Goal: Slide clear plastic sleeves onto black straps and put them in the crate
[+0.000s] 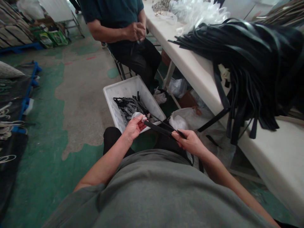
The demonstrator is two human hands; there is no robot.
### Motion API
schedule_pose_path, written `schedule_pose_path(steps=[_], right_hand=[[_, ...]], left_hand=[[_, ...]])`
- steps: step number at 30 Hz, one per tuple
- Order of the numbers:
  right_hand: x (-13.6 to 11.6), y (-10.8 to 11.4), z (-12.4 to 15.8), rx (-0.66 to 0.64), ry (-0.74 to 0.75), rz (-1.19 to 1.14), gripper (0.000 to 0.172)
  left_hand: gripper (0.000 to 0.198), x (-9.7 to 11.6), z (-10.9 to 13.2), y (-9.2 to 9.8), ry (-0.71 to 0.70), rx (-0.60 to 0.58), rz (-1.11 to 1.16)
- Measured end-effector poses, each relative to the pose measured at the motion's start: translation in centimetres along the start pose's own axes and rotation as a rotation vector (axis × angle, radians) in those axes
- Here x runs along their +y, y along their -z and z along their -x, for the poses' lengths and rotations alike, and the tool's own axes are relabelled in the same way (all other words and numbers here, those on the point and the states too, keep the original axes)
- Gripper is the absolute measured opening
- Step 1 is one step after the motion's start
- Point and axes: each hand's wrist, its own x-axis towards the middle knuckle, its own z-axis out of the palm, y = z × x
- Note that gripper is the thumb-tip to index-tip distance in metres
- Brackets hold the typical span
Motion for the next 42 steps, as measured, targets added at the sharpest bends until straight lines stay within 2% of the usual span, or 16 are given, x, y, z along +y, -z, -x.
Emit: schedule_pose_path(steps=[11,17,20,25,28,31,34,37,42], right_hand=[[0.1,-0.4,-0.3,0.054,-0.003,0.096,0.040],[-0.5,-2.6,-1.8,0.094,0.041,0.161,0.034],[-1.2,-2.9,-2.3,0.022,0.014,0.036,0.030],[-2.4,-1.3,-0.4,-0.178,0.105,-0.073,0.049],[-2.7,-1.5,-0.6,-0.119,0.157,-0.014,0.047],[-3.0,-2.3,-1.9,-0.037,0.142,-0.006,0.047],[-3.2,-2.0,-2.3,-0.067,0.106,-0.059,0.050],[-3.6,-1.3,-1.8,-0.060,0.150,0.001,0.050],[-3.6,-2.6,-3.1,0.080,0.170,0.165,0.050]], left_hand=[[0.018,-0.7,0.4,0.2,0.015,-0.035,-0.030],[0.017,-3.5,1.0,-0.6,0.074,-0.088,-0.057],[0.018,-4.6,1.4,-1.0,0.127,-0.136,-0.093],[0.025,-3.3,1.1,-0.2,0.005,-0.083,-0.091],[0.029,-3.1,1.1,-0.5,0.014,-0.164,-0.075],[0.032,-3.8,1.3,-1.3,0.039,-0.234,-0.074],[0.033,-3.7,1.3,-1.3,-0.007,-0.192,-0.063],[0.034,-3.0,1.1,-0.7,-0.038,-0.122,-0.023],[0.030,-3.9,1.2,-1.1,0.042,-0.218,-0.029]])
